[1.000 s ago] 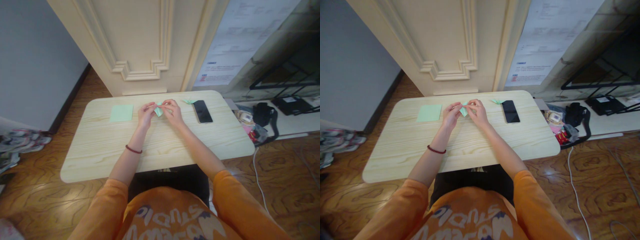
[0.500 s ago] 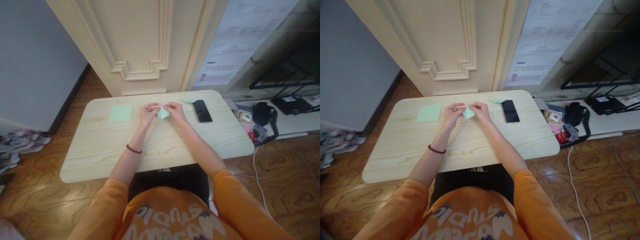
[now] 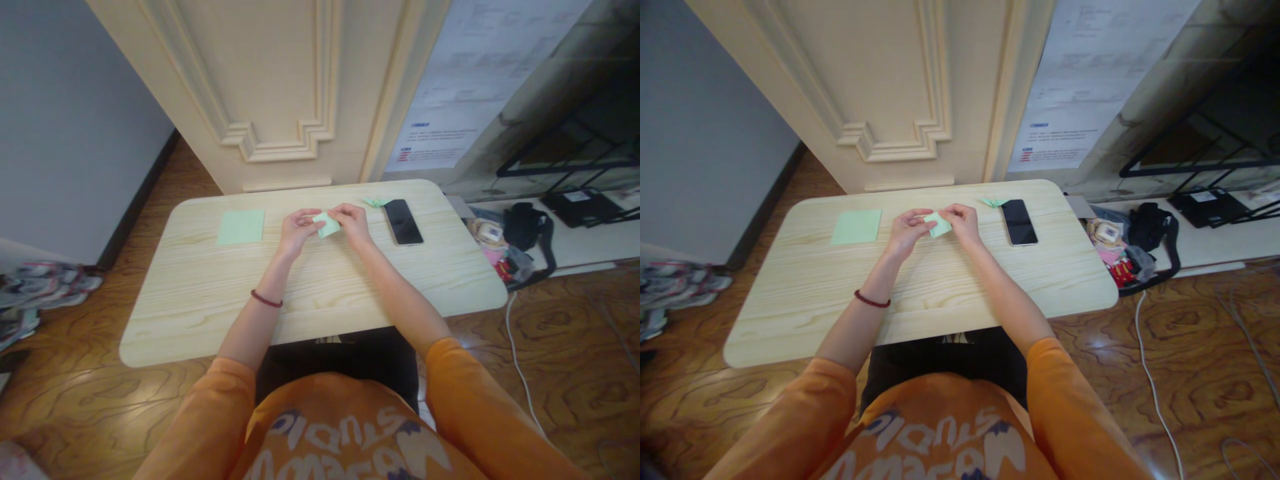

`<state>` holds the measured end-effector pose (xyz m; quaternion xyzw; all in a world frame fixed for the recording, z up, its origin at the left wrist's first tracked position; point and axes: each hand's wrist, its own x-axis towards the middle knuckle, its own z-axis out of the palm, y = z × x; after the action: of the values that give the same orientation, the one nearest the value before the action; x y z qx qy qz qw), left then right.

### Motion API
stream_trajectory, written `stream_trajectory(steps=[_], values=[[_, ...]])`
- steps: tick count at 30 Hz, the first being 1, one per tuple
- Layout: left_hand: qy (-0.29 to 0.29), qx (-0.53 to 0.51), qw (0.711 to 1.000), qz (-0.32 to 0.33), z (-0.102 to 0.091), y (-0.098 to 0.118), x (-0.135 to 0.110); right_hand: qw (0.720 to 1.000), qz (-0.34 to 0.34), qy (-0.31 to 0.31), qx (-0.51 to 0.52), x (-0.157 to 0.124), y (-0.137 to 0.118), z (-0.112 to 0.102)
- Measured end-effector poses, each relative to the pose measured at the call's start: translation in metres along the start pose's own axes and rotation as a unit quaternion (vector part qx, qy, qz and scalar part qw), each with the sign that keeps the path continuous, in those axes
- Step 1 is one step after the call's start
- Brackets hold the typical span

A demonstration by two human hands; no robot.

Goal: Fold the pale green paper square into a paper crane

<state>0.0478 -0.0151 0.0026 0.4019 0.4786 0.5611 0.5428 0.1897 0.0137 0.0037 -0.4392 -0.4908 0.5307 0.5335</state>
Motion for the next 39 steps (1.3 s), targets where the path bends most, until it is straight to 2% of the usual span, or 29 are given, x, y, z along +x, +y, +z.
stream_trajectory(steps=[5,11,16,26,34,39], values=[[-0.016,0.006,1.0,-0.009,-0.001,0.0,0.0,1.0,0.005,0.018,0.013,0.0,0.001,0.0],[-0.022,0.041,0.998,-0.036,0.001,0.004,-0.005,1.0,-0.021,0.012,-0.007,0.002,0.001,-0.002],[-0.023,0.024,0.998,-0.062,0.002,0.005,-0.005,0.999,-0.038,0.007,-0.014,0.004,0.002,-0.004],[-0.02,0.003,0.997,-0.073,0.0,0.006,-0.005,0.999,-0.045,0.006,-0.017,0.007,0.007,-0.005],[-0.044,-0.012,0.997,-0.061,-0.002,0.005,-0.003,0.999,-0.029,0.014,0.009,0.009,0.008,-0.01],[-0.102,-0.029,0.991,-0.085,-0.004,0.012,-0.006,0.999,-0.034,0.025,0.015,0.009,0.005,-0.012]])
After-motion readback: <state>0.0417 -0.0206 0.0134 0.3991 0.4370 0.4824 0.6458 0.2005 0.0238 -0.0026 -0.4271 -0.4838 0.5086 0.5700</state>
